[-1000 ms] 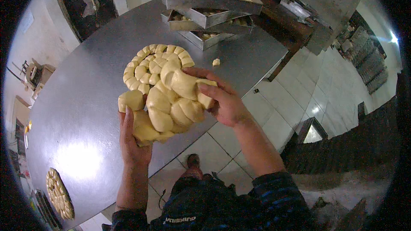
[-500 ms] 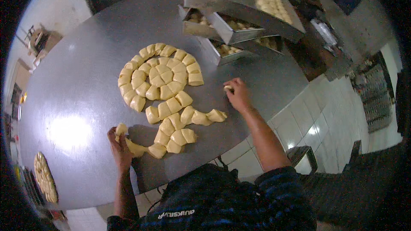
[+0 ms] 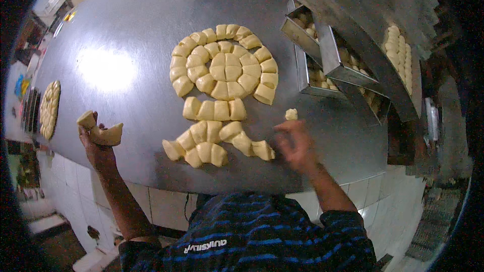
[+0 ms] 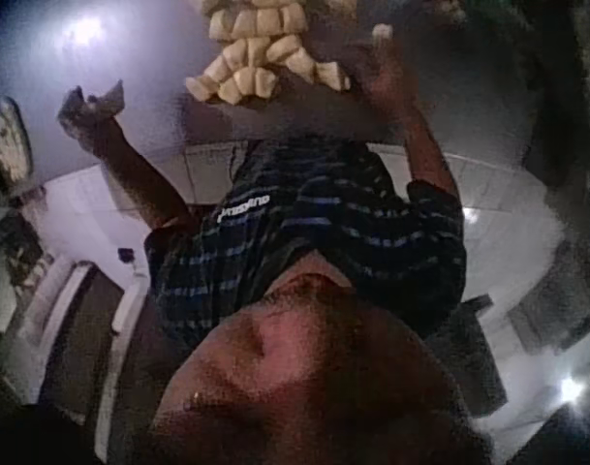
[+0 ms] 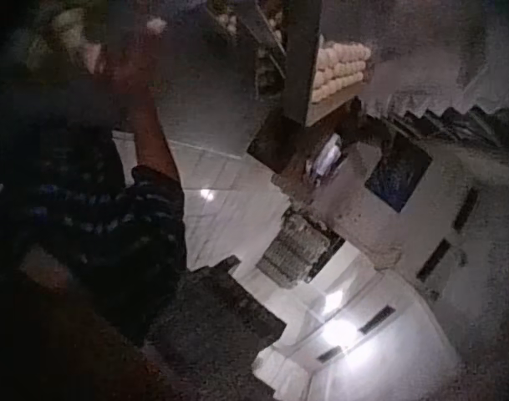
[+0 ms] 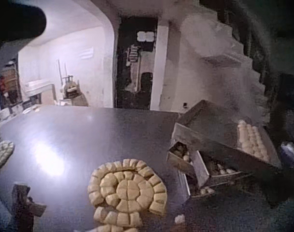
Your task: The person shapes small pieces of dough into round balls by hand and places them into metal baking trays. They repeatedly pick up dough from a large mass on the table, roll it, and arrange the formed balls in rows within the trays.
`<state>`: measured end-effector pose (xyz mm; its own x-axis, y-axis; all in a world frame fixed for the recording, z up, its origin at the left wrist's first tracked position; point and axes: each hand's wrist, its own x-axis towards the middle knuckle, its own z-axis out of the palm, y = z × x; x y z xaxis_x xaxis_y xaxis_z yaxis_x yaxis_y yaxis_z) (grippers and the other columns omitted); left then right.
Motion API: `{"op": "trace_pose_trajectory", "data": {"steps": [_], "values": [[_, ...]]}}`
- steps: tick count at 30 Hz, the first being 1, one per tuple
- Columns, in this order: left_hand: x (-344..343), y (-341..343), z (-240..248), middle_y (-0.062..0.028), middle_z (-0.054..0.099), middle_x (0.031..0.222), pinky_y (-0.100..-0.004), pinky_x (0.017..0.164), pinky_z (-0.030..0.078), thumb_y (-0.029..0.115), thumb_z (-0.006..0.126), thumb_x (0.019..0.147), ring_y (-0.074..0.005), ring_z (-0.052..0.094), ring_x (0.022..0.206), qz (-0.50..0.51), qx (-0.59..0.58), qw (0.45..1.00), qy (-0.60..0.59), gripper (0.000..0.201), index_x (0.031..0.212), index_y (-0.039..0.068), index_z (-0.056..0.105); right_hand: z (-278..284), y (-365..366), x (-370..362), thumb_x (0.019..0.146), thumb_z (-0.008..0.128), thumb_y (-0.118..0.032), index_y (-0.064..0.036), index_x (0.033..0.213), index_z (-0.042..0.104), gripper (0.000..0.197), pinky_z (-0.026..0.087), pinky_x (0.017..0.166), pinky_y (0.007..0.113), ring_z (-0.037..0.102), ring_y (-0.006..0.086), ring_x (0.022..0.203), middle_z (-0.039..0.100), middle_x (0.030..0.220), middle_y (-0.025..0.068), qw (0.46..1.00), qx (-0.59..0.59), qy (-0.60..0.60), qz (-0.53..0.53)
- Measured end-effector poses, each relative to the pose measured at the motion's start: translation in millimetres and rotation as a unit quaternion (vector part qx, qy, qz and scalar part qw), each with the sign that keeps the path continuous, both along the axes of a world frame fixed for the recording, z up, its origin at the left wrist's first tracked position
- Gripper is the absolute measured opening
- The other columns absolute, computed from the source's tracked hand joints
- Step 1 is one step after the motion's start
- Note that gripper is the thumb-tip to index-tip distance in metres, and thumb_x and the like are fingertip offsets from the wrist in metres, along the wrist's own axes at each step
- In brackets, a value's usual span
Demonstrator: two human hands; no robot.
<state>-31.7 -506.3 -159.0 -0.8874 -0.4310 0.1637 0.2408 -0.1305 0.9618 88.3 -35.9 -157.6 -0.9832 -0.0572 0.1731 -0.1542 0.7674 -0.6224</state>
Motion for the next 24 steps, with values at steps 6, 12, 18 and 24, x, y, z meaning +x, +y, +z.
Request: {"op": "trace_pose_trajectory", "data": {"steps": [6, 12, 18, 24], "values": [[91.0, 157.1, 61.3, -0.0129, 0.053, 0.105, -0.0281, 0.069, 0.046, 0.033, 0.042, 0.092, -0.0157, 0.052, 0.076, -0.046, -0.003, 0.999, -0.015, 0.040, 0.120, 0.004, 0.041, -35.6, 4.5, 11.5, 0.080, 0.057, -0.006, -0.0061, 0.114, 0.051, 0.035, 0.042, 0.086, 0.033, 0.053, 0.0276, 0.097, 0.055, 0.103, 0.0128, 0.973, -0.045, 0.045, 0.220], [151.1, 276.7, 27.3, -0.0118, 0.052, 0.109, -0.0335, 0.075, 0.045, 0.042, 0.042, 0.089, -0.0186, 0.052, 0.086, -0.220, 0.329, 0.896, -0.203, 0.047, 0.119, 0.005, 0.040, -13.2, 116.6, 76.0, 0.087, 0.047, -0.008, -0.0094, 0.122, 0.046, 0.035, 0.041, 0.086, 0.030, 0.051, 0.0190, 0.102, 0.049, 0.120, 0.0081, 0.936, -0.326, -0.096, -0.095], [166.7, 349.0, -27.4, -0.0126, 0.046, 0.119, -0.0356, 0.090, 0.039, 0.021, 0.047, 0.089, -0.0216, 0.048, 0.103, -0.361, -0.064, 0.927, -0.083, 0.032, 0.114, 0.004, 0.039, -9.5, 163.9, 133.6, 0.089, 0.046, -0.019, -0.0111, 0.122, 0.049, 0.034, 0.039, 0.085, 0.033, 0.046, 0.0189, 0.102, 0.044, 0.122, 0.0099, 0.935, -0.264, -0.053, -0.231], [183.6, 224.9, -37.9, -0.0112, 0.048, 0.110, -0.0348, 0.089, 0.041, 0.008, 0.048, 0.088, -0.0211, 0.048, 0.104, -0.160, -0.119, 0.977, -0.078, 0.025, 0.112, 0.006, 0.041, -66.4, 193.8, 114.5, 0.087, 0.050, -0.025, -0.0096, 0.120, 0.048, 0.037, 0.036, 0.083, 0.042, 0.046, 0.0300, 0.093, 0.046, 0.105, 0.0161, 0.900, 0.338, 0.074, -0.264]]}}
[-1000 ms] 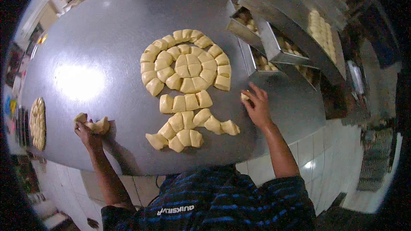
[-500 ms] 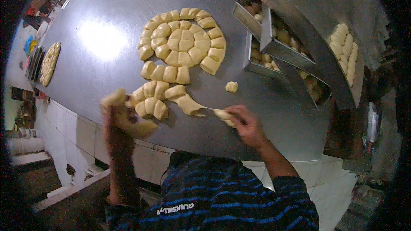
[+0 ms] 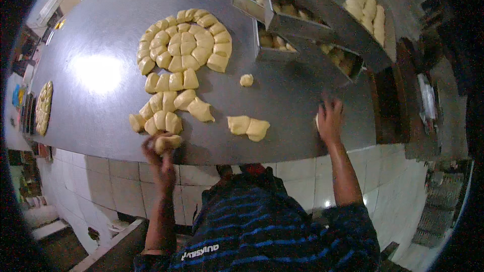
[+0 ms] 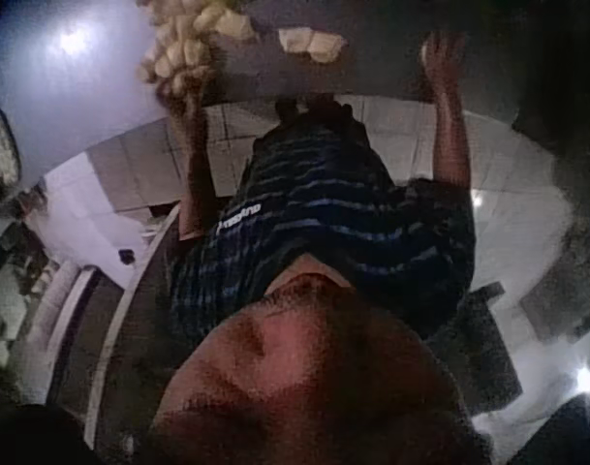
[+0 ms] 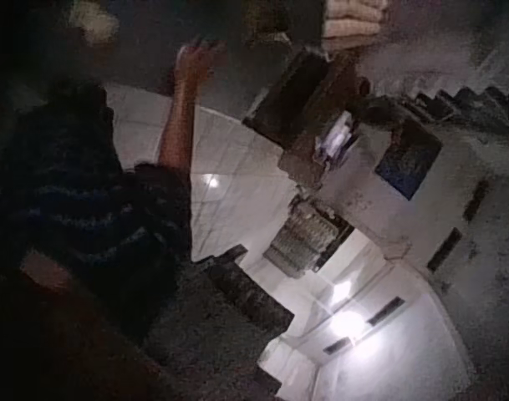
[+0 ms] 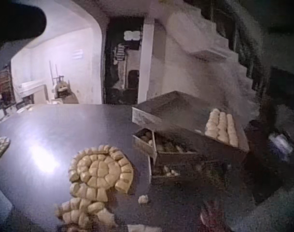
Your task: The person shapes small pieces of dough into round balls by hand and places them into metal baking trays. They repeatedly pick up dough from a large mass on the table, roll it, and arrange the formed balls in rows within the trays.
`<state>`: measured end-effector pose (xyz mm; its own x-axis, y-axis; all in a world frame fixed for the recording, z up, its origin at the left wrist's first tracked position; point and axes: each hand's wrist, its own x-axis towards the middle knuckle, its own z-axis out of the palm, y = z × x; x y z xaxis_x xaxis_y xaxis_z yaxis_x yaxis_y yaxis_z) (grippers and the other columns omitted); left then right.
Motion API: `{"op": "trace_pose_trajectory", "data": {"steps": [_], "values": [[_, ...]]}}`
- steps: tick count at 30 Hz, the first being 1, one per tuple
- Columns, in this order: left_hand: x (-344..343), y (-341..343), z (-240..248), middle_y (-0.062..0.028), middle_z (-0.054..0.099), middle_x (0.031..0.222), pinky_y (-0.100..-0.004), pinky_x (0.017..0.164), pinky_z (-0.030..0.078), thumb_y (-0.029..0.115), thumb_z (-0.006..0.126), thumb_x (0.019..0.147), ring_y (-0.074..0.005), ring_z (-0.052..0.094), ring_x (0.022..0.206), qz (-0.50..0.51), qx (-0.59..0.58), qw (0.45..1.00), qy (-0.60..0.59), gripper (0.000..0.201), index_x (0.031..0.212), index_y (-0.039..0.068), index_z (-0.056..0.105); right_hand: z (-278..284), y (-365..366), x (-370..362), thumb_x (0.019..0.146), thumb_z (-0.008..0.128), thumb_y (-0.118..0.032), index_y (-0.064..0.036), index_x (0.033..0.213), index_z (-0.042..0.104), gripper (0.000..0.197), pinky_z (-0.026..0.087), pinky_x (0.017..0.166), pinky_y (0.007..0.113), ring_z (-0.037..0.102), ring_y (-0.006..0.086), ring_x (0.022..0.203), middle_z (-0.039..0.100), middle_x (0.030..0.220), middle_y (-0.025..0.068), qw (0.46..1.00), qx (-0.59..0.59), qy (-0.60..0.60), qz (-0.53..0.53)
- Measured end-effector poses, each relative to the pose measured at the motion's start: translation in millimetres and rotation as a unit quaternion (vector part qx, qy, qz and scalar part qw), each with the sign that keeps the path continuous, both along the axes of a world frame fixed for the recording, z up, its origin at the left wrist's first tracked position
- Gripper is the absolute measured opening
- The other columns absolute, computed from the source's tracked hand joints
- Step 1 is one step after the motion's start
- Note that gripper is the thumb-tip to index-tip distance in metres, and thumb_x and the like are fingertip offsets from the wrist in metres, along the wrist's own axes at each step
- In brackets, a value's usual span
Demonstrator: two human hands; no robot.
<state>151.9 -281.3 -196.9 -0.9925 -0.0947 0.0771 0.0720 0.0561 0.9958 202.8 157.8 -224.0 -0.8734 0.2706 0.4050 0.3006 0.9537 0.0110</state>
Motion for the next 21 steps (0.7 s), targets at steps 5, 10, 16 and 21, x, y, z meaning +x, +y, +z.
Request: {"op": "trace_pose_trajectory", "data": {"steps": [5, 10, 16, 21], "values": [[1.4, -47.4, 25.0, -0.0108, 0.048, 0.109, -0.0438, 0.085, 0.046, 0.025, 0.051, 0.089, -0.0234, 0.049, 0.105, 0.022, 0.209, 0.971, -0.110, 0.035, 0.118, 0.008, 0.039, -5.9, -50.5, -18.1, 0.082, 0.056, -0.032, -0.0052, 0.109, 0.050, 0.039, 0.036, 0.080, 0.049, 0.049, 0.0366, 0.093, 0.052, 0.104, 0.0173, 0.971, -0.196, 0.065, 0.123], [16.6, -71.8, 29.1, -0.0022, 0.045, 0.088, -0.0259, 0.069, 0.042, 0.015, 0.054, 0.087, -0.0124, 0.049, 0.077, 0.080, 0.162, 0.977, -0.114, 0.015, 0.096, 0.009, 0.044, 10.9, 13.9, 0.8, 0.077, 0.062, -0.026, -0.0055, 0.094, 0.052, 0.028, 0.038, 0.083, 0.044, 0.050, 0.0330, 0.094, 0.054, 0.099, 0.0122, 0.983, -0.164, 0.027, -0.080], [-1.9, -6.4, 37.6, 0.0031, 0.040, 0.077, -0.0201, 0.058, 0.032, 0.005, 0.057, 0.082, -0.0047, 0.037, 0.068, -0.042, 0.072, 0.986, -0.143, 0.018, 0.087, 0.011, 0.041, 1.5, -21.0, 4.4, 0.070, 0.066, -0.019, -0.0041, 0.086, 0.058, 0.023, 0.040, 0.081, 0.042, 0.050, 0.0308, 0.094, 0.057, 0.087, 0.0132, 0.976, -0.151, 0.118, 0.106], [-6.9, 57.5, 70.5, -0.0098, 0.043, 0.115, -0.0303, 0.085, 0.041, 0.005, 0.056, 0.082, -0.0218, 0.047, 0.101, -0.190, 0.061, 0.977, -0.078, 0.044, 0.122, 0.004, 0.038, 7.9, 81.9, -8.2, 0.076, 0.061, -0.025, -0.0018, 0.087, 0.054, 0.027, 0.037, 0.085, 0.051, 0.053, 0.0352, 0.087, 0.054, 0.089, 0.0147, 0.959, -0.208, 0.006, -0.191]]}}
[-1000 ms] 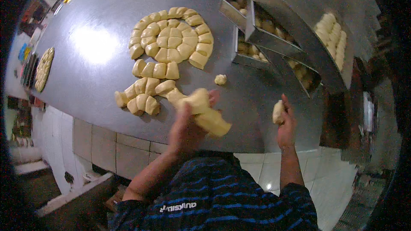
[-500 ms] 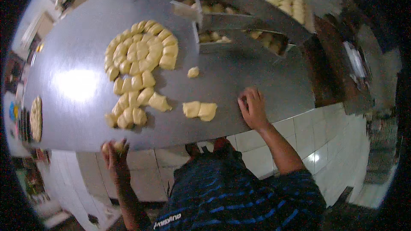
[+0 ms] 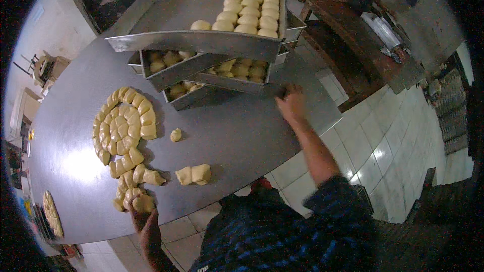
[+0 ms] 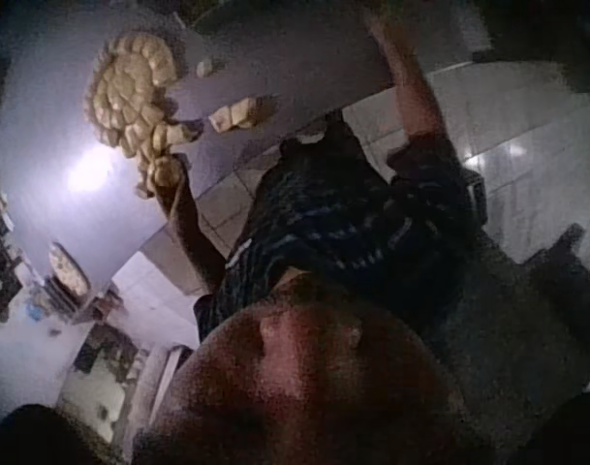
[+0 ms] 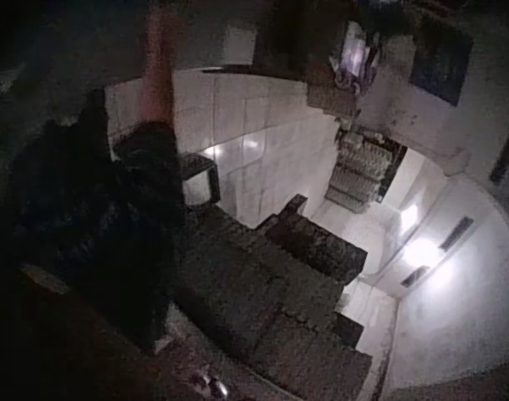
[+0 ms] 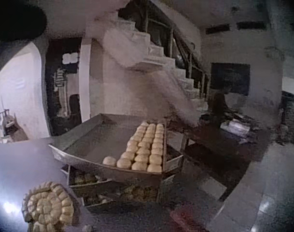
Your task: The person shapes small pieces of dough into round balls by hand and places them into metal baking trays. They repeatedly pick up dough from a large mass on the table, roll it, and arrange the formed balls in rows within the trays.
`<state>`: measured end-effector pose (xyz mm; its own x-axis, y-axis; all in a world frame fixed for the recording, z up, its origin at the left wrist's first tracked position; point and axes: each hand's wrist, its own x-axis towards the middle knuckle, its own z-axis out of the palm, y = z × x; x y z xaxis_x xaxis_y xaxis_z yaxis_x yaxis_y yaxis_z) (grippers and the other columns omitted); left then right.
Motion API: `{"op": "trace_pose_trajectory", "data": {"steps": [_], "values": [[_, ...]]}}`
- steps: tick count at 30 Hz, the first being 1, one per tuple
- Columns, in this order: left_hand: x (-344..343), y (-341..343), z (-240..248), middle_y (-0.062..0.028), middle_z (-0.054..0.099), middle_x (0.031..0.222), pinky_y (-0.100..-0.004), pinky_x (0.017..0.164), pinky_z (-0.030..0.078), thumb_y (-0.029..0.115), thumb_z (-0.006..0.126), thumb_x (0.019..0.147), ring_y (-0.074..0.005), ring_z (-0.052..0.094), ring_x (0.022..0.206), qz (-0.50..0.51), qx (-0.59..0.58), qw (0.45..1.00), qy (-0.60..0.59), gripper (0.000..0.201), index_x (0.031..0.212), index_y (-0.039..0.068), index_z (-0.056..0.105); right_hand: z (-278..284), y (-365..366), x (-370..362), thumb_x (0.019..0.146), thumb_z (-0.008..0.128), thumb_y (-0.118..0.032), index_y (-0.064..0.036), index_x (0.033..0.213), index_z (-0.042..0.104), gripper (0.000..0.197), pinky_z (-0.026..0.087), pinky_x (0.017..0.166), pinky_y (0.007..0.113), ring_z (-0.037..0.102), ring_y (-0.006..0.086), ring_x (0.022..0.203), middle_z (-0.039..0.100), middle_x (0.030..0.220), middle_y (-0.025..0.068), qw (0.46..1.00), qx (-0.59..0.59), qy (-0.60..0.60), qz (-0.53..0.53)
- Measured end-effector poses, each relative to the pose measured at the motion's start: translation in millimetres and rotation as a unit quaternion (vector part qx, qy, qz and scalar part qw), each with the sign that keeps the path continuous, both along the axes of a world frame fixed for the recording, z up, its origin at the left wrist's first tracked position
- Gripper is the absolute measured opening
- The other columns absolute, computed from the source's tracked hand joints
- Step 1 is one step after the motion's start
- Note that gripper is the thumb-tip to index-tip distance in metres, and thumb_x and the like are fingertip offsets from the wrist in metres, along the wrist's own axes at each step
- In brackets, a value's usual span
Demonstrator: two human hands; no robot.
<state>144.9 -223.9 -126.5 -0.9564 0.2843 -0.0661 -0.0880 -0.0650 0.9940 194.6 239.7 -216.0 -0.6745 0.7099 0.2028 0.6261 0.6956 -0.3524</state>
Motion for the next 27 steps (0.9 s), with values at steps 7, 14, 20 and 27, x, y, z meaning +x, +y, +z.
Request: {"op": "trace_pose_trajectory", "data": {"steps": [7, 14, 20, 27], "values": [[-36.4, 60.4, -26.4, -0.0133, 0.044, 0.110, -0.0441, 0.092, 0.043, 0.007, 0.055, 0.085, -0.0229, 0.049, 0.100, 0.048, 0.089, 0.994, -0.036, 0.039, 0.118, -0.001, 0.037, -12.1, 22.5, 36.8, 0.073, 0.062, -0.023, -0.0018, 0.104, 0.050, 0.040, 0.036, 0.092, 0.048, 0.043, 0.0364, 0.108, 0.048, 0.112, 0.0169, 0.968, -0.060, 0.062, 0.236], [-47.2, 118.4, -22.8, 0.0013, 0.042, 0.081, -0.0216, 0.056, 0.037, 0.003, 0.060, 0.080, -0.0086, 0.042, 0.068, 0.106, -0.003, 0.994, -0.021, 0.023, 0.090, 0.011, 0.040, 23.3, 47.5, 64.0, 0.070, 0.063, -0.012, -0.0037, 0.099, 0.054, 0.032, 0.039, 0.089, 0.040, 0.049, 0.0316, 0.102, 0.052, 0.104, 0.0172, 0.943, -0.095, 0.068, 0.310], [-10.5, 94.0, -38.7, -0.0030, 0.049, 0.097, -0.0275, 0.073, 0.041, 0.009, 0.058, 0.081, -0.0120, 0.048, 0.084, 0.181, 0.000, 0.976, -0.119, 0.034, 0.112, 0.008, 0.044, 191.5, 126.5, -0.5, 0.076, 0.062, -0.021, -0.0058, 0.102, 0.056, 0.030, 0.045, 0.083, 0.035, 0.056, 0.0216, 0.092, 0.059, 0.098, 0.0091, 0.799, -0.390, 0.243, 0.387], [11.8, 169.0, 27.8, -0.0019, 0.046, 0.091, -0.0262, 0.075, 0.040, 0.009, 0.055, 0.084, -0.0115, 0.046, 0.084, 0.022, 0.025, 0.999, -0.041, 0.021, 0.101, 0.008, 0.043, 273.8, 117.8, -209.9, 0.083, 0.049, -0.007, -0.0052, 0.100, 0.058, 0.019, 0.044, 0.084, 0.031, 0.055, 0.0173, 0.094, 0.059, 0.103, 0.0067, 0.787, 0.114, 0.382, 0.470]]}}
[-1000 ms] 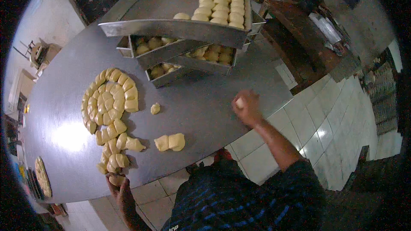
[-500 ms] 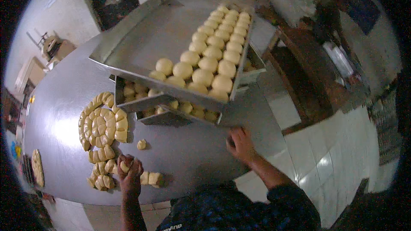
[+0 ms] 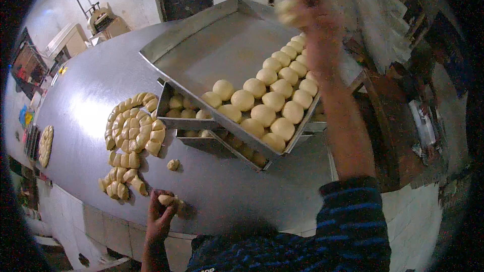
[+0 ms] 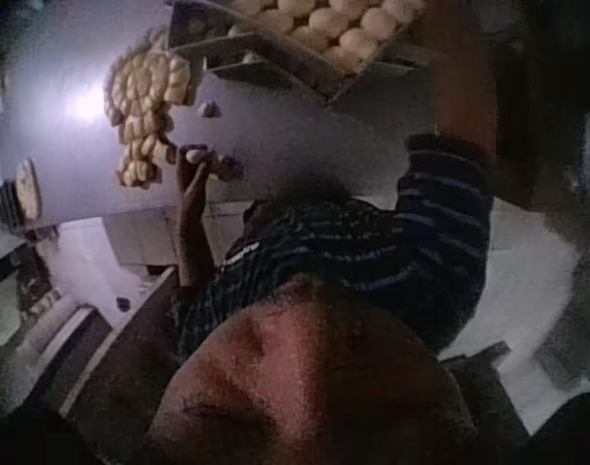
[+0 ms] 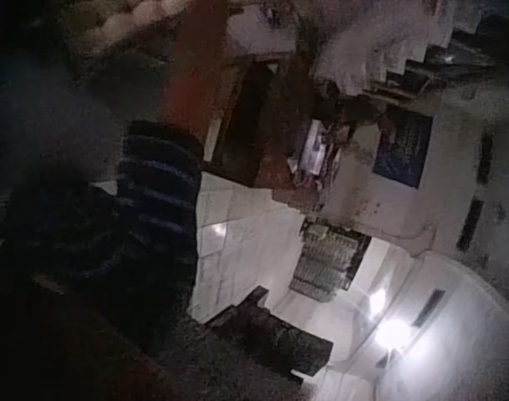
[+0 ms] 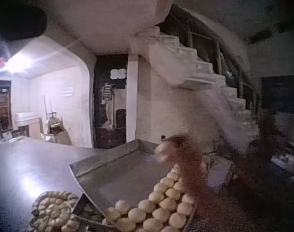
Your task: The person shapes small pieces of dough into round balls by hand and places them into metal baking trays. They repeatedly pick up dough from a large mass on the table, roll it, and arrange the formed balls in rows within the trays.
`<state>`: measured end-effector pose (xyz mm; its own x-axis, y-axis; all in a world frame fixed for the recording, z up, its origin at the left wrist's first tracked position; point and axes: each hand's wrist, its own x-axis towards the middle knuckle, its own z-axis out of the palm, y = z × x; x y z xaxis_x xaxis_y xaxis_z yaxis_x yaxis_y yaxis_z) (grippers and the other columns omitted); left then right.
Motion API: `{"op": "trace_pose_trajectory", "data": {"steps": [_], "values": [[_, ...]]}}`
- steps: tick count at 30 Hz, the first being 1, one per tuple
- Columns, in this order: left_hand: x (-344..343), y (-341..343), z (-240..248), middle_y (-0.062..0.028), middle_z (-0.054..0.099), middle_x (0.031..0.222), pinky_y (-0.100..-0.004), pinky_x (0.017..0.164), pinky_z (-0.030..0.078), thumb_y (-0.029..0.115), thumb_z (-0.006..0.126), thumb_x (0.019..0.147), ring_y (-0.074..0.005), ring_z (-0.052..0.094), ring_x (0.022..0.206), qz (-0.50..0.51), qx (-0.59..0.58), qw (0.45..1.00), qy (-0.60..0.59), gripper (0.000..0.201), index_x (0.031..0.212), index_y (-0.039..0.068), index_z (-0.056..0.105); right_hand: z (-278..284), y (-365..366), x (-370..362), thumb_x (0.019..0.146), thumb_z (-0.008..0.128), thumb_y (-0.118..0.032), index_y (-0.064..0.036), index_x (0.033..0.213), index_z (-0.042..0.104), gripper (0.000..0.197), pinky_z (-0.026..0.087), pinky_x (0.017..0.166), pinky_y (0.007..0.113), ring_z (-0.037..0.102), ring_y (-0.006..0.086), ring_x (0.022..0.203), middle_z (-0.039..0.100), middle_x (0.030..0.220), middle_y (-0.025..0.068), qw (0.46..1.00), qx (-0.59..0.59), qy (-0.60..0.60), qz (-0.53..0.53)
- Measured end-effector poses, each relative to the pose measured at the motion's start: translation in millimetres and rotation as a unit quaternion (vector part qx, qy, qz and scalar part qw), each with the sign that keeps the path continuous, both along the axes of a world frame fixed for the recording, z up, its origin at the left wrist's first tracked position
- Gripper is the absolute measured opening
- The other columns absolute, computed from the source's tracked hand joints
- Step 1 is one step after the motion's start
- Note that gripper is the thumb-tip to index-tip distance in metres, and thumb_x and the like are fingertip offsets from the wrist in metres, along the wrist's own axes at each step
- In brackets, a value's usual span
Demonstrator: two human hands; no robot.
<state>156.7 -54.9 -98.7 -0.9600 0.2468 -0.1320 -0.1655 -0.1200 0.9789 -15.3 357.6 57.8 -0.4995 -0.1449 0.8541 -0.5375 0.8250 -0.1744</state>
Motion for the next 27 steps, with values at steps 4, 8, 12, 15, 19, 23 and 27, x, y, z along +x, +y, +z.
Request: {"op": "trace_pose_trajectory", "data": {"steps": [4, 8, 12, 15, 19, 23, 27], "values": [[3.9, -22.2, -9.5, -0.0015, 0.045, 0.088, -0.0251, 0.075, 0.040, 0.012, 0.058, 0.084, -0.0104, 0.046, 0.082, 0.157, -0.107, 0.980, -0.061, 0.017, 0.094, 0.009, 0.044, 2.2, -22.6, 2.4, 0.084, 0.049, -0.014, -0.0036, 0.099, 0.060, 0.022, 0.046, 0.080, 0.032, 0.059, 0.0194, 0.085, 0.063, 0.095, 0.0090, 0.925, -0.036, -0.346, 0.156], [16.4, -44.4, -25.6, -0.0045, 0.049, 0.098, -0.0286, 0.080, 0.040, 0.022, 0.052, 0.088, -0.0135, 0.049, 0.090, 0.119, 0.074, 0.985, -0.101, 0.019, 0.101, 0.009, 0.048, 45.0, -108.5, 107.7, 0.083, 0.051, -0.017, -0.0058, 0.102, 0.059, 0.023, 0.045, 0.082, 0.033, 0.058, 0.0191, 0.089, 0.062, 0.099, 0.0075, 0.920, -0.254, -0.257, 0.149], [14.0, -23.1, -19.0, -0.0092, 0.050, 0.110, -0.0311, 0.088, 0.038, 0.022, 0.050, 0.089, -0.0178, 0.049, 0.101, -0.113, 0.085, 0.985, -0.100, 0.026, 0.111, 0.008, 0.048, -60.6, -204.5, 175.1, 0.081, 0.055, -0.012, -0.0094, 0.115, 0.050, 0.035, 0.044, 0.086, 0.034, 0.054, 0.0255, 0.099, 0.056, 0.110, 0.0095, 0.928, 0.015, -0.297, 0.223], [10.5, -25.6, -14.2, -0.0128, 0.050, 0.118, -0.0323, 0.094, 0.035, 0.020, 0.050, 0.088, -0.0211, 0.047, 0.110, -0.274, -0.009, 0.957, -0.097, 0.033, 0.118, 0.007, 0.048, -168.6, -225.4, 204.5, 0.080, 0.056, -0.008, -0.0100, 0.121, 0.048, 0.042, 0.042, 0.088, 0.035, 0.050, 0.0280, 0.107, 0.051, 0.118, 0.0118, 0.864, -0.092, -0.407, 0.283], [-11.9, -119.2, -62.1, -0.0140, 0.053, 0.111, -0.0366, 0.091, 0.038, 0.007, 0.052, 0.082, -0.0263, 0.050, 0.103, -0.128, -0.343, 0.912, 0.182, 0.040, 0.121, 0.010, 0.047, -236.5, -187.9, 277.0, 0.084, 0.051, -0.009, -0.0102, 0.120, 0.051, 0.036, 0.037, 0.090, 0.035, 0.043, 0.0303, 0.110, 0.042, 0.128, 0.0126, 0.871, -0.089, -0.481, -0.051], [-29.9, -130.4, -75.2, -0.0150, 0.049, 0.117, -0.0409, 0.090, 0.037, 0.006, 0.056, 0.077, -0.0333, 0.048, 0.100, -0.097, -0.362, 0.873, 0.312, 0.053, 0.127, 0.012, 0.042, -257.4, -157.0, 233.7, 0.086, 0.051, -0.029, -0.0141, 0.119, 0.051, 0.037, 0.029, 0.094, 0.049, 0.043, 0.0352, 0.108, 0.044, 0.125, 0.0169, 0.886, 0.146, -0.331, -0.291], [-27.2, -99.5, -93.0, -0.0140, 0.049, 0.118, -0.0413, 0.096, 0.032, 0.011, 0.061, 0.073, -0.0319, 0.042, 0.109, -0.172, -0.403, 0.831, 0.343, 0.056, 0.126, 0.012, 0.044, -267.6, -192.1, 217.8, 0.081, 0.058, -0.026, -0.0046, 0.108, 0.051, 0.035, 0.033, 0.088, 0.046, 0.044, 0.0351, 0.102, 0.049, 0.111, 0.0177, 0.896, -0.043, -0.360, -0.257]]}}
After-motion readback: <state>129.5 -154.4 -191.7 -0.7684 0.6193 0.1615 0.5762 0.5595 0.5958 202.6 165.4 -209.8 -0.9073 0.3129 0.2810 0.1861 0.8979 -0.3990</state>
